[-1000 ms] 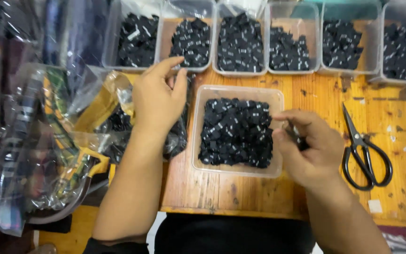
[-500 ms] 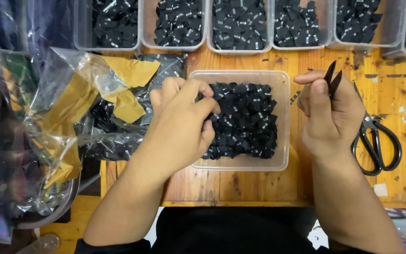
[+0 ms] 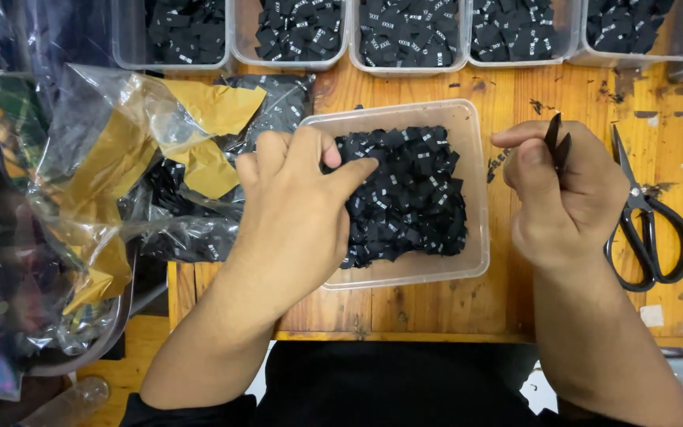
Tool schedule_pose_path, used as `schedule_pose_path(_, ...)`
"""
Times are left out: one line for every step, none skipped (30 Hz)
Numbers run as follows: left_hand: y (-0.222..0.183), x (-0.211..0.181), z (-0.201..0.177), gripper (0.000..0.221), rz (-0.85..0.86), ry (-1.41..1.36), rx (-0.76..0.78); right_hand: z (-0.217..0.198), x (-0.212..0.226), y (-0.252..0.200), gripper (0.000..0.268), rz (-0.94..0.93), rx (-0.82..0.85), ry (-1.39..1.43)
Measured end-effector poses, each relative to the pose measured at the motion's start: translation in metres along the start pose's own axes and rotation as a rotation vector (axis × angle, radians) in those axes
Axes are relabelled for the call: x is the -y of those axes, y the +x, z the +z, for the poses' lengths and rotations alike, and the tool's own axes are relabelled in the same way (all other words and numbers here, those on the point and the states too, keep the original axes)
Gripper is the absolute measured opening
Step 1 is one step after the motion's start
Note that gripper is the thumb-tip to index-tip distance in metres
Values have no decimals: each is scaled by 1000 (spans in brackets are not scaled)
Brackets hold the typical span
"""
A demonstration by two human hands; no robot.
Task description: Trimming and sanding the edges of small black plastic garment tags using a small hand tool to remove excess material.
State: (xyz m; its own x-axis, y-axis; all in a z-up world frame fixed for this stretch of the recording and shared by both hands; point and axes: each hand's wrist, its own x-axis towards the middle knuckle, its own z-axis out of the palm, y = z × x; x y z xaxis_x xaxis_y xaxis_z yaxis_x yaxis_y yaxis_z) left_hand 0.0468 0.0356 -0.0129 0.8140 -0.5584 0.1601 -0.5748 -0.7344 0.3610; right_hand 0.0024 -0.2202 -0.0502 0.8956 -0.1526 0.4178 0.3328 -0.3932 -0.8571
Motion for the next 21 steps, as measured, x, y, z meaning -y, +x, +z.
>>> schedule_pose_path(0,0,-1,57,2,0,0,-1,2,1,32,0,-2,0)
schedule_pose_path(0,0,-2,45,1,-5,-11,-1,4,2,31,-9,14,-39)
schedule_pose_path(-1,0,-2,33,-1,-10,-21,-2,6,2,30,-17,31,-77)
schedule_pose_path(-1,0,-2,33,0,-11,-21,-2,6,2,30,-16,30,-77)
schedule_pose_path(-1,0,-2,24,3,-15,-26,-3,6,1,25,-8,34,-88)
schedule_pose_path(-2,0,-2,15,5,-20,-32,-3,5,1,20,0,38,-98)
schedule_pose_path(-2,1,-1,15,4,-20,-31,-3,5,1,20,1,39,-97)
schedule_pose_path(-2,1,0,9,34,-43,-21,-4,4,1,20,-9,39,-135)
schedule_pose_path(-3,1,0,3,64,-68,-11,-4,4,0,19,-19,38,-174)
schedule_pose_path(-2,-1,-1,3,64,-69,-9,-4,2,0,19,-16,39,-174)
schedule_pose_path(-2,-3,-3,5,140,-152,-39,-3,0,0,19,-28,23,-153)
schedule_pose_path(-1,-4,-4,7,217,-236,-69,-3,-2,0,19,-40,7,-133)
schedule_pose_path(-1,-5,-5,7,216,-239,-67,-3,-2,0,19,-37,8,-135)
schedule_pose_path(-1,-5,-5,10,261,-281,-127,-3,-2,0,19,-48,-5,-143)
schedule_pose_path(0,-6,-6,14,307,-322,-188,-4,-1,0,20,-59,-19,-152)
schedule_pose_path(1,-5,-6,14,307,-326,-185,-4,-1,-1,20,-55,-18,-154)
schedule_pose_path(2,-4,-6,15,344,-369,-186,-4,-1,0,20,-60,-33,-151)
schedule_pose_path(3,-3,-7,16,380,-411,-187,-4,-1,0,20,-64,-48,-148)
schedule_pose_path(4,-3,-7,16,381,-412,-186,-4,-1,0,20,-64,-50,-149)
schedule_pose_path(5,-3,-7,14,409,-440,-160,-4,-2,0,20,-78,-65,-148)
schedule_pose_path(5,-4,-6,13,433,-470,-131,-3,-2,0,20,-88,-78,-146)
